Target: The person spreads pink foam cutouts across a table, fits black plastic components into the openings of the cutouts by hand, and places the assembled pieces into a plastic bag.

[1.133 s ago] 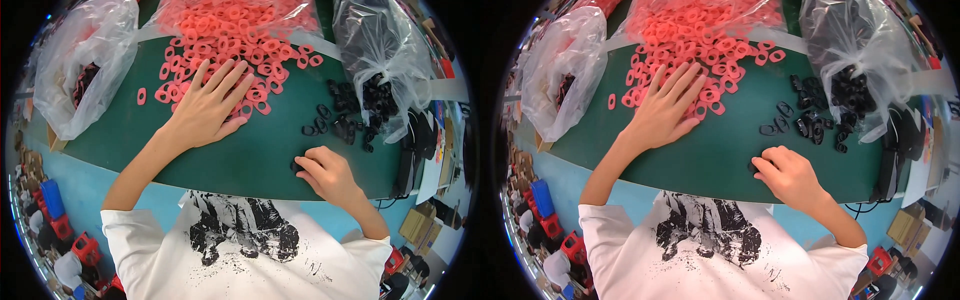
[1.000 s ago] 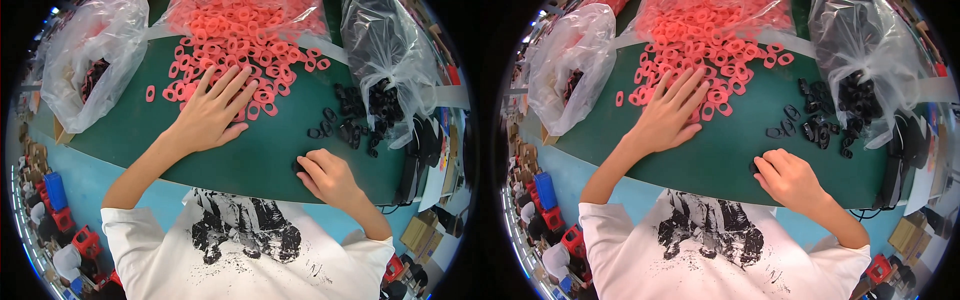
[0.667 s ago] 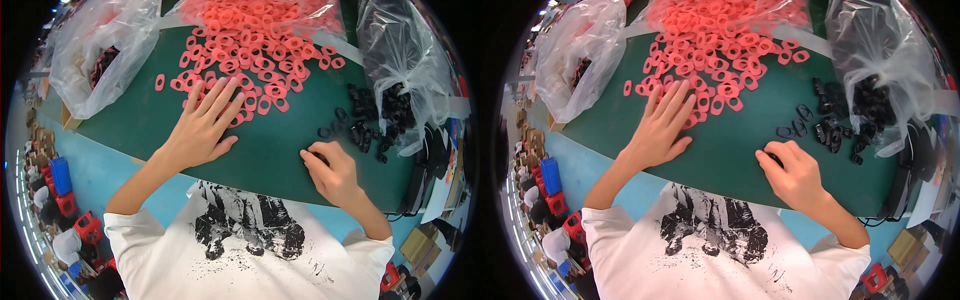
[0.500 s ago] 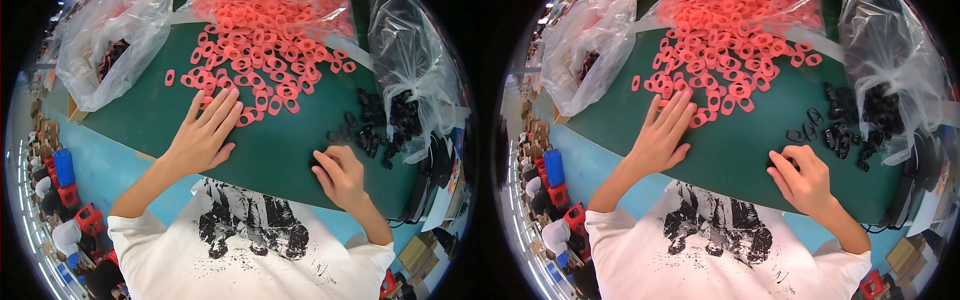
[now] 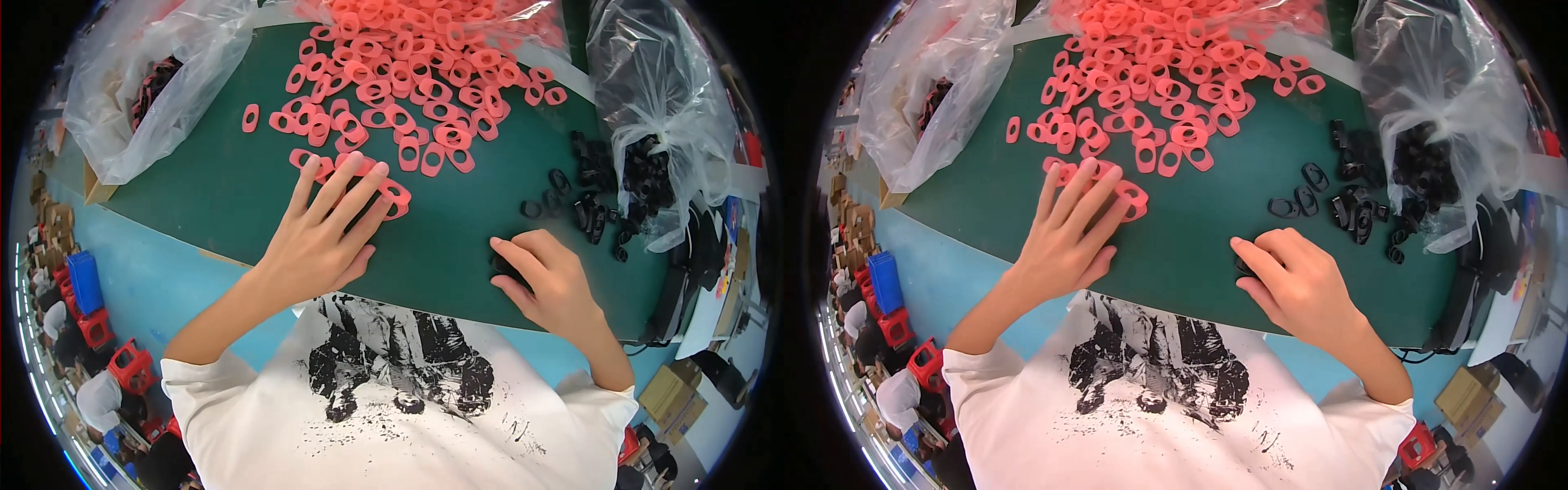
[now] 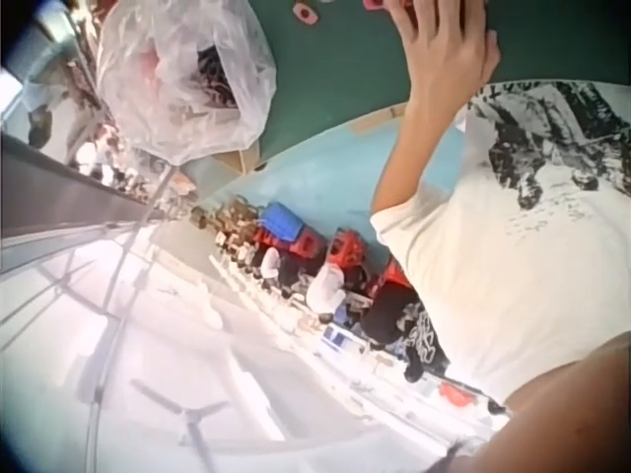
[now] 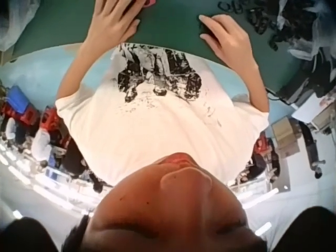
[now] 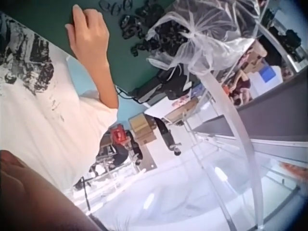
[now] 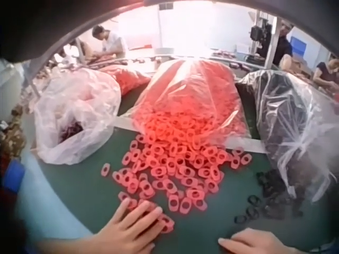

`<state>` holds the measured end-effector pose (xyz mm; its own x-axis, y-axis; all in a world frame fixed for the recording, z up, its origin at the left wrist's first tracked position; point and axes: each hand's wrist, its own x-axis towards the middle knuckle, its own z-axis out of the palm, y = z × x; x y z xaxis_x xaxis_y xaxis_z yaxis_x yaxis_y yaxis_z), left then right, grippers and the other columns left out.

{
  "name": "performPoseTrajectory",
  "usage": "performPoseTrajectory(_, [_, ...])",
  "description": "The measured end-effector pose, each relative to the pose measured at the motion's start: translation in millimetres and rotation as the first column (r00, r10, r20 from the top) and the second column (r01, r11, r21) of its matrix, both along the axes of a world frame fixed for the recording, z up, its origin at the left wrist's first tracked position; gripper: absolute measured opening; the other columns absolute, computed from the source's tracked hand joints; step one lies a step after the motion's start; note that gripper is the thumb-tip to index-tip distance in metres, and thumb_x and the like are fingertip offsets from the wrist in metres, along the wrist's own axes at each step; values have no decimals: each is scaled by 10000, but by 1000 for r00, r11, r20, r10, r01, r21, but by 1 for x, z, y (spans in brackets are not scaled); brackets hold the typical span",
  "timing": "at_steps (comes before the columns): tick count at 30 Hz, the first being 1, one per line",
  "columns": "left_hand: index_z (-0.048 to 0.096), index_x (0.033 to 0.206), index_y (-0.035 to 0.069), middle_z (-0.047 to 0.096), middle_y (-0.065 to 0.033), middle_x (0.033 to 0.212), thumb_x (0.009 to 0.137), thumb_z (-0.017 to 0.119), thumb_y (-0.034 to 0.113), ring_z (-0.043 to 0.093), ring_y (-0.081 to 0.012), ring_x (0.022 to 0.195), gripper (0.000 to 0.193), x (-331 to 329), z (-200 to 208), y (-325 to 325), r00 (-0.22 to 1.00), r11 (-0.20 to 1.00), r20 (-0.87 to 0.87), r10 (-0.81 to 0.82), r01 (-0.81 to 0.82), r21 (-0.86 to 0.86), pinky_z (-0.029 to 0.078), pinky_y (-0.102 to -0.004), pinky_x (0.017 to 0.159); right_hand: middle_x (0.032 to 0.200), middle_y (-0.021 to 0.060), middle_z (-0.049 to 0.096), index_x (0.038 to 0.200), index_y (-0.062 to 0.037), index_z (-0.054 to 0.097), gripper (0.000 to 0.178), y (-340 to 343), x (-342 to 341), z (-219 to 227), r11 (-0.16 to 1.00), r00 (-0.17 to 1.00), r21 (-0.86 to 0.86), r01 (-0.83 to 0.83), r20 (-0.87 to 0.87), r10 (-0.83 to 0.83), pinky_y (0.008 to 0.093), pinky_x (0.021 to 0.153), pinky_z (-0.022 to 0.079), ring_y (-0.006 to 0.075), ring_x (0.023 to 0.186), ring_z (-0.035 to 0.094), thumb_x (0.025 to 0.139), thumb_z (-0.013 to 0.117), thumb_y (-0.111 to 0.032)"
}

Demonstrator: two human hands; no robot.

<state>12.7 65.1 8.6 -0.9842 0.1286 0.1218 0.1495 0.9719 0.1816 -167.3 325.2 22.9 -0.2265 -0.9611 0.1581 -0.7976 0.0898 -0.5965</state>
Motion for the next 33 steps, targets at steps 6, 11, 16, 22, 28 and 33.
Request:
performPoseTrajectory(6, [675,1030,20,546,-157,1319,699,689,102,485,-348,1264,341,-22,-5,12,937,1000,-350,-15,15,-5,370,-570,1042,852,87,576,1176,-23,622,519,-1,-3,24,955,992,273,-121,73,104,369,621,491,263,746,587,703,803,-138])
performPoseTrajectory(11, [635,845,5,565,-75,906,623,680,176,523,-232,902,284,-102,2,60,859,949,-480,-179,279,147,416,-340,740,832,100,579,1070,-4,622,435,3,9,13,945,994,310,-104,-12,113,372,615,497,260,748,601,736,782,-232])
performPoseTrajectory(16, [626,846,31,537,-52,845,681,674,161,507,-220,848,215,-128,-14,85,934,948,-248,-257,293,124,422,-333,725,854,106,584,941,13,633,421,1,15,6,995,991,98,21,-132,-8,365,622,503,264,741,593,703,787,-299])
performPoseTrajectory(22, [646,1030,33,620,-95,947,650,735,-65,608,-264,819,402,-63,47,1,951,919,-294,98,27,394,523,-352,732,945,143,609,1025,11,651,375,3,8,7,989,998,137,-60,33,56,373,606,505,310,758,616,686,803,-46])
performPoseTrajectory(28, [650,1067,17,593,-105,975,693,732,-31,597,-282,820,386,25,28,-10,914,856,-111,389,-315,410,509,-371,679,961,148,599,1075,28,643,391,-40,11,0,998,997,-32,-54,53,55,359,627,500,297,780,607,705,767,39])
performPoseTrajectory(33, [635,1064,-8,594,-99,978,702,747,-7,580,-275,811,379,28,7,6,898,840,-180,402,-284,462,504,-363,652,973,150,609,1033,33,641,371,-86,22,-1,974,991,-200,-106,62,120,354,638,507,286,789,614,686,768,64])
